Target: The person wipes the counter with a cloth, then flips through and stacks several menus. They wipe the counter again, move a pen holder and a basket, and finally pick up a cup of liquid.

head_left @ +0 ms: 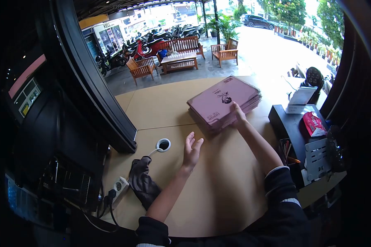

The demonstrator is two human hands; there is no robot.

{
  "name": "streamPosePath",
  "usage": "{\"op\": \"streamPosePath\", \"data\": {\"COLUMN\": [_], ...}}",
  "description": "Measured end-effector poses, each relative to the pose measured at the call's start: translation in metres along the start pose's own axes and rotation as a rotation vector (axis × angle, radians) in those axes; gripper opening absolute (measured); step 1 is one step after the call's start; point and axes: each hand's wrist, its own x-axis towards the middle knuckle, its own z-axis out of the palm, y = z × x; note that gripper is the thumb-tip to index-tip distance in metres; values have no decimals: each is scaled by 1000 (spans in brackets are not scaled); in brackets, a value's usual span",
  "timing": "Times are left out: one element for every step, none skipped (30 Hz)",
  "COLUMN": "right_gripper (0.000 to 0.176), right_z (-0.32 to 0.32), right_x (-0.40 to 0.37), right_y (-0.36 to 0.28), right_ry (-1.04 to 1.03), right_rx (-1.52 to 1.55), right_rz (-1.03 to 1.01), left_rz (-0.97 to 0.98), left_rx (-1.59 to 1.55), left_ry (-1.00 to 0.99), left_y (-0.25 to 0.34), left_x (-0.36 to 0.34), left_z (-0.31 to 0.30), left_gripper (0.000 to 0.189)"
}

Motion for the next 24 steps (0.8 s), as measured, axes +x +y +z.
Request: {"op": "streamPosePath", "data": {"right_gripper": [62,49,42,38,35,33,31,31,32,33,38,38,42,46,46,48,50,50,51,52,52,52,53,53], "right_z": [6,13,20,27,35,42,51,56,64,70,74,79,83,87,87,88,90,91,88,87,87,87,88,87], "right_x": [11,21,27,28,29,30,32,32,27,23,18,12,7,1,2,4,5,2,-3,-7,-10,-12,-15,-19], "right_y": [10,21,31,40,47,53,57,64,68,70,71,72,73,74,75,76,76,75,76,76,77,78,79,81], "right_ry": [8,16,-24,-42,-22,-1,97,98,136,173,176,175,166,159,159,178,194,187,125,62,56,60,65,61], "right_rx": [-26,-53,-35,18,-28,-75,-48,-53,-29,-5,-54,-61,-9,45,43,-2,-48,-52,-4,44,41,8,-24,-25], "right_rz": [16,30,38,39,15,-9,49,55,49,41,62,66,80,94,97,93,87,86,76,67,67,45,24,29], "left_rz": [-9,-16,-19,-15,-12,-17,-13,-9,-12,-7,-1,-3,-29,-55,-58,-64,-68,-62,-71,-81,-77,-72,-68,-67], "left_rx": [-14,-30,-28,-5,17,16,-12,-40,-41,-45,-50,-54,-44,-32,-33,-47,-62,-64,-61,-57,-58,-60,-61,-58], "left_ry": [-22,-44,-42,-63,-84,-80,-77,-72,-65,-65,-66,-60,-76,-94,-91,-101,-109,-104,-112,-120,-115,-117,-118,-113], "left_y": [3,6,6,6,6,6,6,7,6,4,4,4,5,6,9,12,16,18,20,21,19,15,12,12], "left_x": [-3,-6,-8,-9,-10,-11,-12,-13,-14,-14,-14,-14,-16,-19,-21,-22,-24,-25,-27,-29,-29,-29,-30,-32], "left_z": [-2,-4,-8,-12,-14,-15,-16,-17,-19,-19,-19,-19,-19,-18,-18,-17,-16,-16,-17,-18,-19,-21,-24,-26], "left_gripper": [66,65,65,64,63,63,61,60,60,59,57,57,57,57,57,56,54,54,53,52,52,51,50,50]}}
